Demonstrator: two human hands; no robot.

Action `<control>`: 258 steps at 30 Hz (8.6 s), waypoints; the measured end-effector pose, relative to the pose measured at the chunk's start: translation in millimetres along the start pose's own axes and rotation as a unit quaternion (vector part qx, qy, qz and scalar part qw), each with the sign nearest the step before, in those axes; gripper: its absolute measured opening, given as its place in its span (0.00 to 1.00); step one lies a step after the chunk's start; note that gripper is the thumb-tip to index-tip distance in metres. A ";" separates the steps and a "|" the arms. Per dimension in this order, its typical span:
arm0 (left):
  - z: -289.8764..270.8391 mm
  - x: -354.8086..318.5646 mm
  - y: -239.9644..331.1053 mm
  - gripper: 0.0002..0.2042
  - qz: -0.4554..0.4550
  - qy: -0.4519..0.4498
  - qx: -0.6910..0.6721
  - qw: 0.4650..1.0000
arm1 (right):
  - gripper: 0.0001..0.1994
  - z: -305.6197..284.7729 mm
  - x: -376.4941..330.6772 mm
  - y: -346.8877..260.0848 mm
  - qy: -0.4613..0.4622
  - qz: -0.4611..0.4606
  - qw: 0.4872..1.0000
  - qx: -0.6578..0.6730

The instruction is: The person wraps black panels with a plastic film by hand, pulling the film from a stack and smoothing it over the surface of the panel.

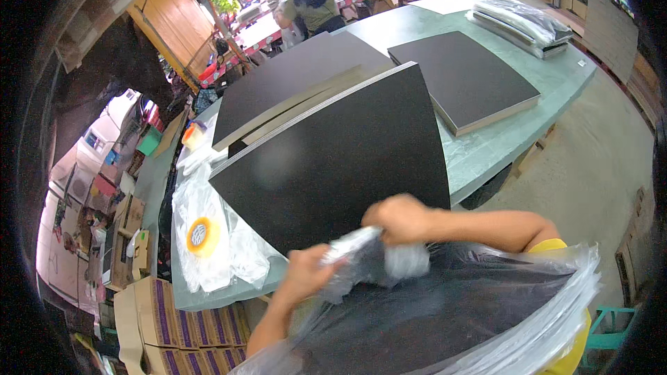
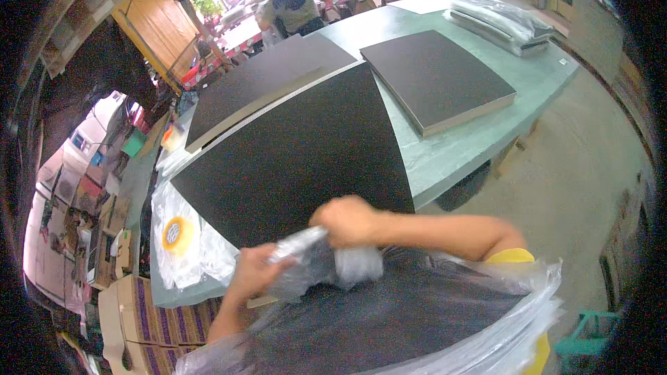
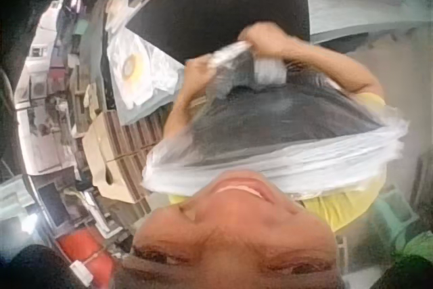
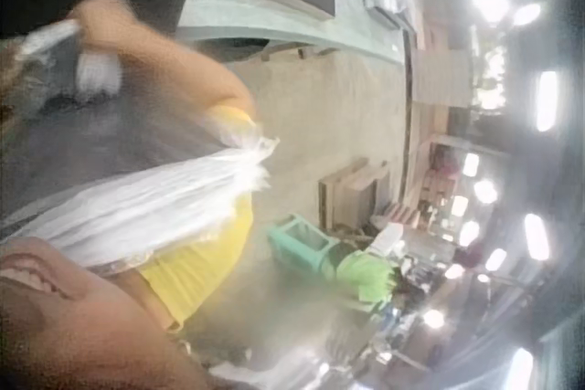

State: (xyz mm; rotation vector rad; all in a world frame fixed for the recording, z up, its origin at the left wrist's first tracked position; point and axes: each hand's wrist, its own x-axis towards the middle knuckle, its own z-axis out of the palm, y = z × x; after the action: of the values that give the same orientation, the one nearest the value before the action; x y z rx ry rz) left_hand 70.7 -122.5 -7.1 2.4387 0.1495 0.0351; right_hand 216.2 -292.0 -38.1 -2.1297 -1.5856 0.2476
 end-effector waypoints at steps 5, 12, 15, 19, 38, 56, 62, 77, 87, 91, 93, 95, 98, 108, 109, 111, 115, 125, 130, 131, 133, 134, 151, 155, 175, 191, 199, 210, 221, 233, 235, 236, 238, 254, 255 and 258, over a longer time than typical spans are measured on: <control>-43.2 -9.9 -56.6 0.04 -0.069 0.190 -0.273 0.940 | 0.10 -61.1 -25.3 38.4 -0.159 0.009 0.986 0.052; -48.8 4.4 -47.0 0.11 -0.048 0.240 -0.451 0.859 | 0.28 -80.0 -22.2 54.4 0.009 0.084 0.721 0.687; -52.4 0.5 -52.6 0.15 -0.089 0.254 -0.454 0.850 | 0.33 -66.7 -28.0 48.3 -0.114 0.042 0.823 0.555; -53.8 -1.8 -57.9 0.19 -0.143 0.180 -0.365 0.902 | 0.37 -47.4 -23.8 44.0 -0.259 -0.002 0.894 0.366; -64.5 -11.0 -97.7 0.13 -0.173 0.175 -0.171 0.954 | 0.12 -27.9 -11.8 40.9 -0.077 0.153 0.748 0.642; 26.0 16.3 6.1 0.11 -0.041 -0.043 -0.180 0.982 | 0.21 38.4 15.7 7.2 -0.065 0.177 0.674 0.715; 35.3 18.8 -11.9 0.13 0.039 0.034 -0.218 0.975 | 0.16 15.4 10.3 3.4 -0.072 0.121 0.757 0.638; 20.0 10.8 2.9 0.16 0.099 0.085 -0.060 0.990 | 0.10 -12.9 10.1 8.1 -0.073 0.113 0.762 0.633; 18.6 12.1 11.0 0.17 0.103 0.107 -0.060 0.987 | 0.10 -13.7 5.2 4.2 -0.082 0.112 0.808 0.573; 18.2 10.9 8.4 0.15 0.104 0.070 -0.112 0.986 | 0.08 -6.7 6.1 1.8 -0.077 0.114 0.670 0.729; 19.3 8.5 -12.7 0.14 0.095 0.038 -0.140 0.985 | 0.07 -6.4 2.2 8.4 -0.057 0.086 0.567 0.817; 23.7 -17.6 -68.7 0.12 -0.015 0.033 -0.176 0.984 | 0.07 -23.2 -5.7 30.0 -0.009 0.003 0.541 0.841; 34.9 -102.2 -193.8 0.08 -0.232 0.170 -0.338 0.896 | 0.07 -61.7 -33.7 56.4 0.181 0.044 0.562 0.806; -86.6 -158.0 -201.0 0.04 -0.166 0.671 -0.267 0.672 | 0.10 -50.0 -38.3 50.9 0.020 0.070 0.691 0.719; -89.4 -130.4 -164.7 0.08 -0.142 0.599 -0.266 0.742 | 0.09 -46.1 -29.8 37.2 -0.014 0.077 0.684 0.725; -81.4 -77.9 -91.7 0.09 -0.110 0.471 -0.308 0.819 | 0.08 -42.4 -18.2 14.5 -0.080 0.096 0.665 0.736; -36.5 -17.2 -26.3 0.07 0.024 0.046 -0.329 0.943 | 0.10 -29.3 -9.5 -10.2 -0.067 0.084 0.695 0.711; 26.0 -3.1 7.8 0.12 -0.010 -0.029 -0.395 0.918 | 0.17 16.4 0.6 -21.3 -0.041 0.106 0.595 0.795; 19.5 -8.3 0.9 0.10 -0.001 0.007 -0.320 0.948 | 0.11 1.9 -2.1 -12.9 -0.029 0.064 0.627 0.775; 17.3 -11.1 -13.8 0.09 0.019 0.031 -0.271 0.962 | 0.09 -4.5 -6.5 -5.9 -0.017 0.039 0.614 0.788; 2.6 -19.9 -72.3 0.07 -0.030 0.090 -0.061 0.994 | 0.06 -24.0 -21.0 22.6 0.063 -0.041 0.525 0.848; -9.7 -31.3 -114.1 0.07 -0.116 0.180 -0.044 0.976 | 0.06 -40.2 -27.9 32.1 0.075 -0.041 0.489 0.868; 7.0 -22.0 26.1 0.08 0.100 -0.024 -0.245 0.964 | 0.27 -40.2 -7.3 -35.4 0.152 -0.167 0.957 0.184; 11.6 -21.6 16.9 0.10 0.092 0.026 -0.347 0.933 | 0.09 -44.9 -12.2 -30.8 -0.064 0.083 0.740 0.665; -30.3 -21.1 -5.9 0.07 0.121 -0.118 0.352 0.921 | 0.16 -79.7 -40.5 34.6 -0.186 0.055 0.905 -0.378; -1.9 -61.2 34.4 0.08 0.388 -0.069 0.349 0.850 | 0.15 -142.1 -28.6 39.1 0.206 0.089 0.906 -0.358; -41.0 -34.6 -101.7 0.06 -0.016 -0.055 0.467 0.882 | 0.11 -126.7 -57.4 -42.1 -0.170 -0.008 0.984 -0.054; -128.3 -20.0 -127.9 0.03 -0.148 0.396 -0.014 0.906 | 0.24 -106.4 -17.1 15.0 0.033 0.100 0.973 -0.207; -120.2 35.1 -41.5 0.25 0.115 0.349 0.201 0.908 | 0.30 -142.4 -5.0 69.1 0.371 0.093 0.907 -0.176; -75.4 -25.6 -14.7 0.28 0.068 0.463 0.321 0.823 | 0.29 -114.2 -71.2 28.9 0.454 0.059 0.850 -0.262; -68.8 -33.6 -16.5 0.26 0.078 0.488 0.326 0.806 | 0.26 -108.5 -78.8 27.5 0.454 0.042 0.855 -0.249; -68.6 -37.4 -16.5 0.25 0.110 0.491 0.354 0.788 | 0.24 -108.6 -89.2 29.6 0.449 0.033 0.859 -0.242; -73.2 -45.9 -18.8 0.23 0.176 0.496 0.403 0.749 | 0.20 -117.6 -106.1 33.1 0.434 0.019 0.882 -0.181; 55.6 -78.5 -200.4 0.08 -0.243 -0.122 -0.730 0.626 | 0.16 12.6 -128.5 105.8 -0.003 0.182 0.919 0.350; 65.3 -79.2 -191.2 0.04 -0.298 -0.042 -0.670 0.679 | 0.15 25.1 -129.6 108.5 -0.015 0.210 0.915 0.345; 59.8 -71.0 -185.8 0.04 -0.242 -0.018 -0.626 0.741 | 0.14 52.8 -129.3 115.5 -0.035 0.250 0.913 0.322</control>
State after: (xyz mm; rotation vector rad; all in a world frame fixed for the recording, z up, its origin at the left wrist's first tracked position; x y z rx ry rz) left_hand -14.3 -28.0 -171.4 0.9849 0.5382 -0.1137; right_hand 252.4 -425.3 -155.4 -1.9377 -0.7831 0.8864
